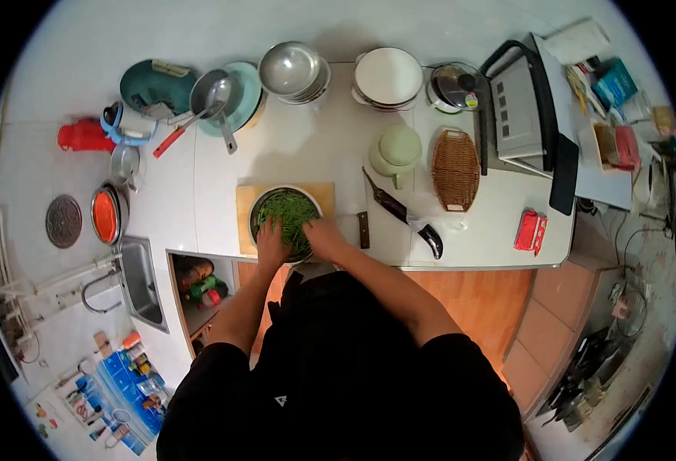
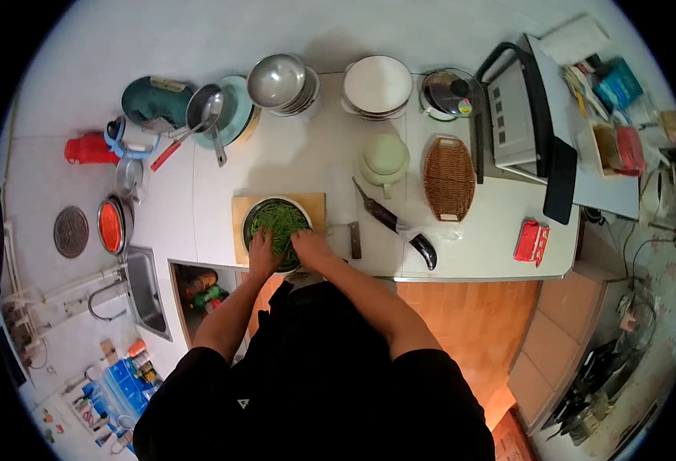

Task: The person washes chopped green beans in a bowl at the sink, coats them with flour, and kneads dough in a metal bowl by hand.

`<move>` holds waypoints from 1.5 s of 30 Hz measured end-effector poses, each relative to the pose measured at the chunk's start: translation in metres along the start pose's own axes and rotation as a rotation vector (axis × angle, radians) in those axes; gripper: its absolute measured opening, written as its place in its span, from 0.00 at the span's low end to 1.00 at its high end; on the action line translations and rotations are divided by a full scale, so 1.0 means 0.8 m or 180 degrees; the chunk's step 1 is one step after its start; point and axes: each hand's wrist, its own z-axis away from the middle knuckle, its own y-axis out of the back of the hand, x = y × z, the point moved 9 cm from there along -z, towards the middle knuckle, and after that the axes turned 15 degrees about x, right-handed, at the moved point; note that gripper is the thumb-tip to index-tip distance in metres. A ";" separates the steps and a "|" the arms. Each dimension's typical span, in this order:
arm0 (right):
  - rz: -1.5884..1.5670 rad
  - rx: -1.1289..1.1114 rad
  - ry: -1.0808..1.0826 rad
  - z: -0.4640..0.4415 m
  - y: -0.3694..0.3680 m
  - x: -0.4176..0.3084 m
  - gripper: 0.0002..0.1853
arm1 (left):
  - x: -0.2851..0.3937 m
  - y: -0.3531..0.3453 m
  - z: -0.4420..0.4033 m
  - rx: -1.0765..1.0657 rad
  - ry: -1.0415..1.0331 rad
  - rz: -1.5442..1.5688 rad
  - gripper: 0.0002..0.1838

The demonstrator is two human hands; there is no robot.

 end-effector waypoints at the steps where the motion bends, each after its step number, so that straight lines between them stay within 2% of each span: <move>1: 0.0012 -0.0052 0.0027 0.000 -0.011 -0.003 0.22 | -0.004 -0.005 0.001 -0.0117 -0.0059 -0.0040 0.47; 2: 0.0051 0.0437 0.0146 -0.004 -0.001 -0.010 0.28 | -0.007 -0.012 0.002 -0.0236 -0.0127 -0.0071 0.53; 3: 0.0086 0.0936 0.0262 -0.006 0.008 -0.015 0.33 | -0.009 -0.010 -0.001 -0.0237 -0.0090 -0.0050 0.53; 4: 0.0105 0.0901 0.0269 -0.011 0.011 -0.023 0.33 | -0.004 -0.003 -0.007 -0.0184 -0.0188 -0.0071 0.56; 6: 0.0440 0.0682 -0.0052 -0.022 0.013 -0.026 0.52 | 0.001 0.010 -0.021 -0.0143 -0.0258 -0.0060 0.58; 7: 0.0454 0.0644 -0.0050 -0.027 0.015 -0.031 0.52 | 0.006 0.017 -0.028 -0.0172 -0.0378 -0.0020 0.60; 9: 0.0685 0.0462 -0.0211 -0.040 0.012 -0.035 0.63 | -0.001 0.009 -0.034 -0.0216 -0.0475 0.0041 0.61; 11: 0.0745 0.0265 -0.0326 -0.052 0.006 -0.041 0.65 | -0.018 -0.027 -0.026 -0.0766 -0.0435 -0.0161 0.65; 12: 0.0799 0.0104 -0.0439 -0.055 -0.004 -0.040 0.66 | -0.022 -0.032 -0.026 -0.0783 -0.0419 -0.0136 0.65; 14: 0.0932 -0.0013 -0.0489 -0.058 -0.018 -0.040 0.66 | -0.033 -0.051 -0.017 -0.1173 -0.0241 -0.0103 0.64; 19: 0.0926 -0.0215 -0.0829 -0.060 -0.057 -0.024 0.61 | -0.036 -0.059 -0.016 -0.1366 -0.0248 0.0136 0.61; 21: 0.1355 -0.0005 -0.0565 -0.064 -0.063 -0.023 0.57 | -0.043 -0.065 -0.016 -0.1412 -0.0240 0.0169 0.59; 25: 0.1371 0.0334 -0.0538 -0.069 -0.076 -0.020 0.50 | -0.053 -0.087 -0.012 -0.1365 -0.0210 0.0409 0.52; 27: 0.0841 0.0274 -0.1108 -0.071 -0.084 -0.004 0.38 | -0.054 -0.088 -0.013 -0.1288 -0.0125 0.0500 0.49; 29: 0.0796 0.0264 -0.1117 -0.070 -0.082 -0.006 0.35 | -0.061 -0.090 -0.012 -0.1338 0.0269 0.0837 0.43; 30: 0.0745 0.0257 -0.1133 -0.068 -0.083 -0.003 0.31 | -0.059 -0.084 -0.016 -0.1332 0.0270 0.0841 0.43; 34: 0.0426 0.0301 -0.1171 -0.070 -0.088 0.009 0.28 | -0.069 -0.075 -0.023 -0.1011 0.0571 0.1237 0.33; 36: -0.0153 0.0642 -0.1239 -0.071 -0.072 0.005 0.24 | -0.072 -0.072 -0.026 -0.0843 0.0622 0.1366 0.30; 41: -0.0524 0.0965 -0.1200 -0.076 -0.043 -0.015 0.25 | -0.073 -0.036 -0.038 -0.0188 0.0781 0.1756 0.30; 45: -0.0554 0.0983 -0.1115 -0.073 -0.036 -0.030 0.27 | -0.069 -0.017 -0.036 -0.0390 0.0869 0.1742 0.31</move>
